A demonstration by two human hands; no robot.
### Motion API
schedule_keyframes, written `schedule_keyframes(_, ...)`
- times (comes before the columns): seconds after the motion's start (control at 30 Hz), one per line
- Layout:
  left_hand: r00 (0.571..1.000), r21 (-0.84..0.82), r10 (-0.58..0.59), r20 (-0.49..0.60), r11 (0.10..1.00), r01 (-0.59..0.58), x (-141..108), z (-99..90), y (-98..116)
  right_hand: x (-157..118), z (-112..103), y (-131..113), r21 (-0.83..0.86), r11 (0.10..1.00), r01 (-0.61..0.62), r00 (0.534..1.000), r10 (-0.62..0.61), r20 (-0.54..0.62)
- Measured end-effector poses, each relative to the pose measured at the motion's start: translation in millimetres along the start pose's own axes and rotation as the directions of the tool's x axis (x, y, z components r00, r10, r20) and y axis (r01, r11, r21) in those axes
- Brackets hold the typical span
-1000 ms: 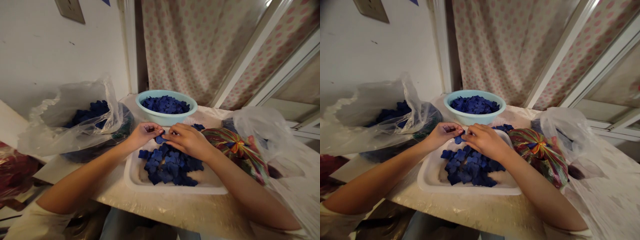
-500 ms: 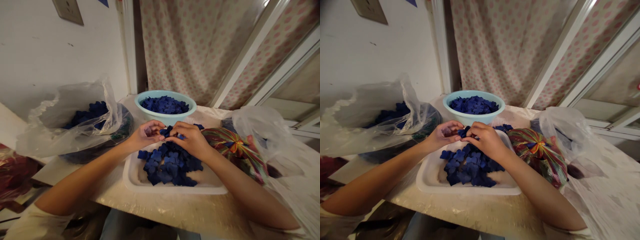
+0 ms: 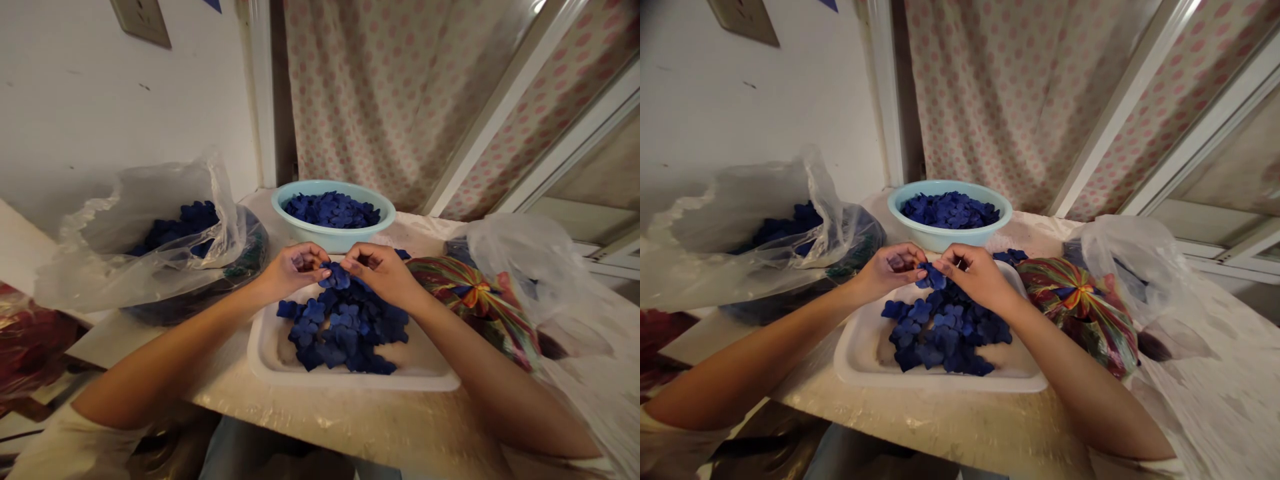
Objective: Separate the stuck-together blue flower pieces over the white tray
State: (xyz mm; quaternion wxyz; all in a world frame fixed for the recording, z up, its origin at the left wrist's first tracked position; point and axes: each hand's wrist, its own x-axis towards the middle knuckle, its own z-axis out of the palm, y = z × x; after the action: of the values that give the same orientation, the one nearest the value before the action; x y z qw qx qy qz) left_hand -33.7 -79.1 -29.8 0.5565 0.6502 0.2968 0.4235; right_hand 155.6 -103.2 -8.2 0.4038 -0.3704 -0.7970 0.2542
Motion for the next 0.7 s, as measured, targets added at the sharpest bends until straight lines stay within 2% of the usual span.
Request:
schedule_keyframes(0.13,1.0,-0.004,0.026,-0.014,1.0,-0.026,1,-1.2,-2,0,1,-4,-0.144,0.987,0.067,0.998,-0.064,0.027)
schedule_keyframes(0.27,0.998,0.005,0.042,-0.041,0.999,-0.042,2,-2.2,-2,1,2,-2,-0.15,0.985,0.084,0.996,-0.08,0.032)
schedule_keyframes(0.33,0.997,0.01,0.057,-0.059,0.998,-0.057,3,-2.4,-3,2,1,1,-0.124,0.99,0.067,0.997,-0.071,-0.027)
schedule_keyframes(0.43,0.994,0.012,0.078,-0.081,0.997,-0.077,4,-2.8,-5,3,0,6,-0.128,0.992,-0.007,0.979,-0.019,-0.201)
schedule_keyframes(0.5,0.993,0.009,0.074,-0.089,0.997,-0.074,5,-3.0,-6,4,-2,7,-0.207,0.977,-0.06,0.953,-0.005,-0.303)
schedule_keyframes(0.57,0.993,0.003,0.068,-0.099,0.998,-0.068,5,-3.0,-6,3,-3,7,-0.309,0.949,-0.064,0.937,-0.05,-0.346)
schedule_keyframes(0.63,0.991,0.001,0.074,-0.11,0.997,-0.075,5,-3.0,-7,3,-2,5,-0.357,0.934,-0.001,0.944,-0.116,-0.307)
schedule_keyframes(0.7,0.989,0.011,0.095,-0.111,0.995,-0.095,5,-3.0,-7,1,-1,1,-0.334,0.939,0.083,0.968,-0.156,-0.196)
